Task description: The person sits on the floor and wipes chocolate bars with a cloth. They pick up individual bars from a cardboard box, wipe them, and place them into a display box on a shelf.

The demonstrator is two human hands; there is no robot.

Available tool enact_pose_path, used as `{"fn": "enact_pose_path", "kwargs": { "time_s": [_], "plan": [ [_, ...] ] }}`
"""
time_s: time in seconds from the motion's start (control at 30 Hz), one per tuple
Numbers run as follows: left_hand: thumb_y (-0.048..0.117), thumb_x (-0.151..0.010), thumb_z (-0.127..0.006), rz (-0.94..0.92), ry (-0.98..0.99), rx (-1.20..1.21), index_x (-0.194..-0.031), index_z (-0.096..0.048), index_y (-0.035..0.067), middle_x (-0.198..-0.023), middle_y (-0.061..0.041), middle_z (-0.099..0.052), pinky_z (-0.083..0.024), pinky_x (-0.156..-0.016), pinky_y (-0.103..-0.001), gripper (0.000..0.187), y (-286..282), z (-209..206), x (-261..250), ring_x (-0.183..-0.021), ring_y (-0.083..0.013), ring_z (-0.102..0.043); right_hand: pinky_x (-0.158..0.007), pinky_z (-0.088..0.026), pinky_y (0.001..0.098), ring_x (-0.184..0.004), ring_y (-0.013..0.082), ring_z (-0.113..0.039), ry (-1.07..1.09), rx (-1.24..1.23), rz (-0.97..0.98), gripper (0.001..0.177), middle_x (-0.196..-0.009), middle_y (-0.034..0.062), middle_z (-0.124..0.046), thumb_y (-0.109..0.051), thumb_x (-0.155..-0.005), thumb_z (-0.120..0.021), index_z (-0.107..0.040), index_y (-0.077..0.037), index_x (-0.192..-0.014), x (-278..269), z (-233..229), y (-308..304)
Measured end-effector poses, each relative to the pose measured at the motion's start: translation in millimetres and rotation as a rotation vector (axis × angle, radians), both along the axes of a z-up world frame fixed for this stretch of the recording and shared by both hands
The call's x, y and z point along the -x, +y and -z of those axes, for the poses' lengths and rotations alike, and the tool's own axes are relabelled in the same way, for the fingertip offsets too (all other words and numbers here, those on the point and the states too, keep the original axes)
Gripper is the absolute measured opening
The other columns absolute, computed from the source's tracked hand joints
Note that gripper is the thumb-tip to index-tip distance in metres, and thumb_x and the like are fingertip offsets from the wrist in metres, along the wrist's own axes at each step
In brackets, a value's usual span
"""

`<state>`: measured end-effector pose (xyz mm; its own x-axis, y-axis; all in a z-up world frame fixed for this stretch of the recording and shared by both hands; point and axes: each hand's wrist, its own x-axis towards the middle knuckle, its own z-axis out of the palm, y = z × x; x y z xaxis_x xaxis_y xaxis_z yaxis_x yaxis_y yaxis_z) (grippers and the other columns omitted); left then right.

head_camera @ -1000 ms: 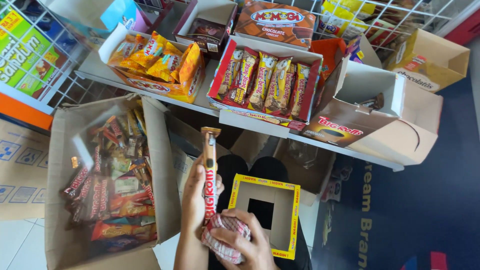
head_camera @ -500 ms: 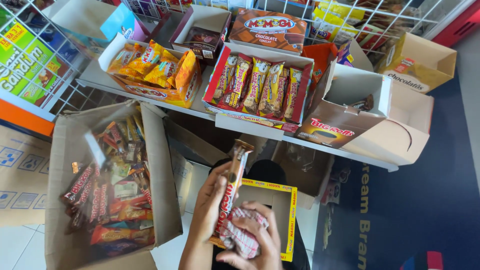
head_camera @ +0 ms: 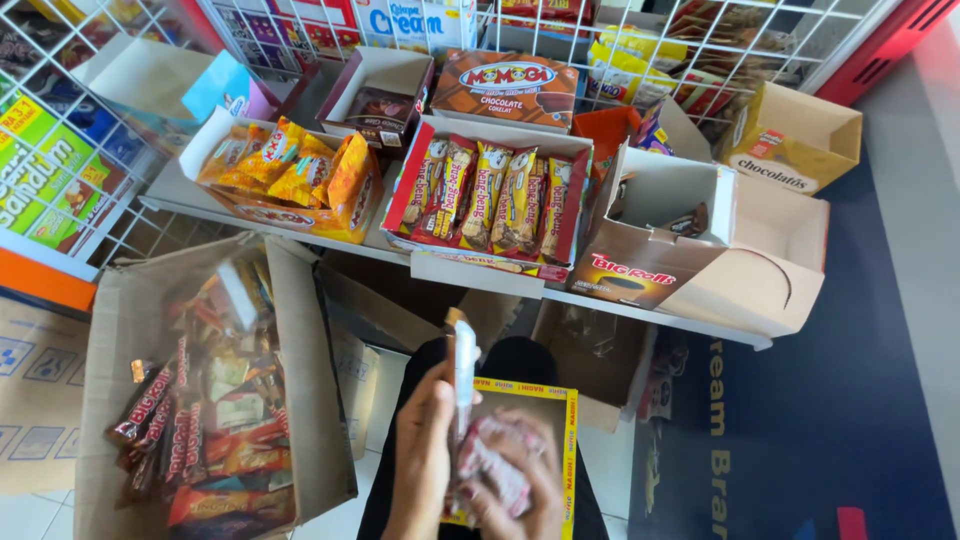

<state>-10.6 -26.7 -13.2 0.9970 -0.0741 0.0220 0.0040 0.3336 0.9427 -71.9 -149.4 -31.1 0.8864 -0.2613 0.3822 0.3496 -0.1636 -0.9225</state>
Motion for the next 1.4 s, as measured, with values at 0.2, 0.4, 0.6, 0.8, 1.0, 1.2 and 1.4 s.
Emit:
{"fn": "enact_pose_path", "kwargs": {
  "time_s": [0.2,0.4,0.6,0.8,1.0,1.2,1.4],
  "plan": [
    [0.043,-0.104,-0.053,-0.069,0.165,0.06,-0.142,-0.061,-0.002,-0.113,-0.008,-0.07,-0.045,-0.081,-0.026,0.06,-4,-3,-6,-0.094,-0.0099,-0.058,-0.101,-0.054,0.0448,-0.123,0.034,-0.066,0.097,0.049,-0.036,0.048,-0.126,0.0203,-0.065,-0.022,-0.063,-0.091,-0.079,-0.008,-0.108,-6,-8,-10],
    [0.039,-0.096,-0.068,-0.006,-0.116,0.035,-0.137,-0.054,-0.004,-0.115,-0.007,-0.066,-0.051,-0.088,-0.026,0.061,-27,5,4,-0.1,-0.0098,-0.063,-0.105,-0.05,0.0462,-0.127,0.0352,-0.063,0.031,0.005,0.073,0.046,-0.133,0.0221,-0.06,-0.019,-0.073,-0.085,-0.072,-0.004,-0.115,-14,-30,-29],
    [0.028,-0.102,-0.065,-0.121,0.006,-0.001,-0.137,-0.067,-0.007,-0.084,0.001,-0.058,-0.039,-0.069,-0.021,0.049,-10,-21,-20,-0.076,-0.005,-0.05,-0.102,-0.053,0.046,-0.124,0.0362,-0.065,0.051,0.086,-0.001,0.048,-0.128,0.0216,-0.065,-0.024,-0.067,-0.087,-0.078,-0.004,-0.109,2,13,-25],
    [0.018,-0.106,-0.06,-0.072,-0.215,-0.075,-0.134,-0.066,-0.003,-0.097,-0.002,-0.066,-0.043,-0.074,-0.022,0.036,-35,-97,-69,-0.084,-0.0047,-0.055,-0.1,-0.055,0.0462,-0.117,0.0365,-0.07,0.042,0.01,0.026,0.045,-0.122,0.0214,-0.068,-0.022,-0.066,-0.086,-0.078,-0.006,-0.107,-5,28,-37],
    [0.015,-0.099,-0.07,0.011,-0.541,-0.096,-0.136,-0.052,0.002,-0.125,-0.007,-0.069,-0.06,-0.092,-0.032,0.044,-92,-170,-112,-0.107,-0.0129,-0.072,-0.103,-0.05,0.0468,-0.119,0.0359,-0.067,-0.042,0.135,0.138,0.046,-0.121,0.0221,-0.069,-0.019,-0.064,-0.086,-0.077,-0.006,-0.108,-10,36,-72],
    [0.014,-0.096,-0.075,-0.251,-0.999,-0.591,-0.14,-0.05,0.004,-0.113,-0.01,-0.074,-0.05,-0.097,-0.042,0.051,-128,-169,-158,-0.109,-0.026,-0.071,-0.102,-0.053,0.0446,-0.116,0.0338,-0.068,-0.08,0.251,0.205,0.047,-0.118,0.0207,-0.068,-0.026,-0.068,-0.09,-0.076,-0.008,-0.109,-14,96,-114],
    [0.016,-0.096,-0.072,-0.172,-0.895,-0.681,-0.156,-0.042,0.009,-0.107,-0.008,-0.074,-0.05,-0.096,-0.043,0.068,-139,-138,-186,-0.1,-0.0264,-0.07,-0.098,-0.056,0.0428,-0.109,0.0317,-0.073,0.017,0.201,0.227,0.047,-0.118,0.0212,-0.067,-0.027,-0.069,-0.092,-0.075,-0.008,-0.109,-23,134,-158]
  ]
}}
